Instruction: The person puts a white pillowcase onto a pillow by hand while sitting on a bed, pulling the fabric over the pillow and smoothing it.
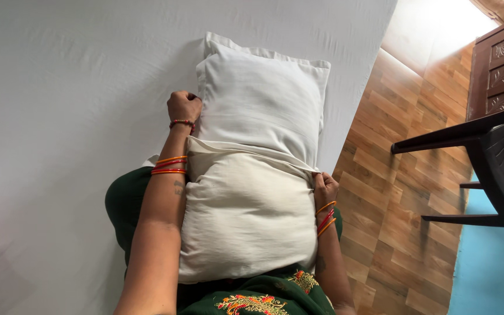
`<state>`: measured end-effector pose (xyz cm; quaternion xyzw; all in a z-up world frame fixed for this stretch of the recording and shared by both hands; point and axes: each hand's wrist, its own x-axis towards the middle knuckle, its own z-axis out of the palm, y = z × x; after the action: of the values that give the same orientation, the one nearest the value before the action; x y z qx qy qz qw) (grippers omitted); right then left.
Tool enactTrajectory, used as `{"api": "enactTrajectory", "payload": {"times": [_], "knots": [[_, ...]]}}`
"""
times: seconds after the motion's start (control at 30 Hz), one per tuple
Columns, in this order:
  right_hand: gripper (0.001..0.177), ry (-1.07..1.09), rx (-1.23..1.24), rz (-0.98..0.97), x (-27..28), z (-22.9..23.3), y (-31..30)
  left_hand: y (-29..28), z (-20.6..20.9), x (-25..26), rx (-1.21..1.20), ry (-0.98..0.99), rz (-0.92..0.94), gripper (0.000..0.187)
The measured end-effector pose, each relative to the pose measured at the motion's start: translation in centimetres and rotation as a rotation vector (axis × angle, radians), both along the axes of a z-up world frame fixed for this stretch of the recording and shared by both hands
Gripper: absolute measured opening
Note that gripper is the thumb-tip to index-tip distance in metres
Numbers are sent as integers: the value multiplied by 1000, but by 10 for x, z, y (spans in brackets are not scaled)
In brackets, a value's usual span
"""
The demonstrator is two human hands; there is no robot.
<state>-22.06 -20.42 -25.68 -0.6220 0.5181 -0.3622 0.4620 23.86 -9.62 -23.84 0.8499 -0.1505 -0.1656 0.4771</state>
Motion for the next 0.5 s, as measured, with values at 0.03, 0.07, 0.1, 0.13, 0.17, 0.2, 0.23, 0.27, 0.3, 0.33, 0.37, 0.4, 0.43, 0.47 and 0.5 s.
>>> {"api": "enactTrajectory", "payload": {"times": [0.03, 0.07, 0.1, 0.13, 0.17, 0.2, 0.23, 0.27, 0.3, 0.33, 0.37, 0.4, 0.43, 0.47, 0.5], "knots": [[24, -21, 20, -6, 3, 3, 0, 1, 5, 1, 0, -2, 1, 15], [24, -21, 22, -7, 4, 5, 2, 2, 11, -1, 14, 6, -11, 15], [26, -1, -2, -7, 4, 6, 3, 5, 17, -3, 29, 13, -23, 15], [29, 19, -27, -8, 3, 7, 3, 7, 25, -6, 29, 13, -25, 15], [29, 19, -27, -10, 1, 7, 5, 10, 33, -9, 81, -77, -177, 15], [31, 92, -96, -26, -2, 7, 6, 12, 43, -12, 130, -167, -328, 15], [33, 165, -164, -42, -5, 6, 6, 18, 52, -18, 127, -169, -329, 15], [33, 161, -165, -42, -9, 4, 6, 27, 59, -26, 155, -241, -431, 15], [34, 95, -119, -45, -13, 3, 6, 34, 65, -31, 183, -312, -533, 15], [34, 29, -70, -45, -15, 1, 5, 39, 70, -30, 185, -314, -531, 15], [34, 26, -68, -44, -14, -1, 4, 46, 72, -26, 145, -264, -475, 15], [35, 41, -99, -27, -14, -1, 4, 52, 71, -23, 105, -209, -418, 15], [35, 57, -130, -10, -13, 0, 6, 53, 69, -20, 109, -206, -416, 15], [35, 60, -126, -8, -11, 3, 8, 51, 65, -18, 159, -241, -308, 15], [33, 87, -136, 3, -9, 6, 9, 50, 61, -16, 208, -275, -201, 15]]}}
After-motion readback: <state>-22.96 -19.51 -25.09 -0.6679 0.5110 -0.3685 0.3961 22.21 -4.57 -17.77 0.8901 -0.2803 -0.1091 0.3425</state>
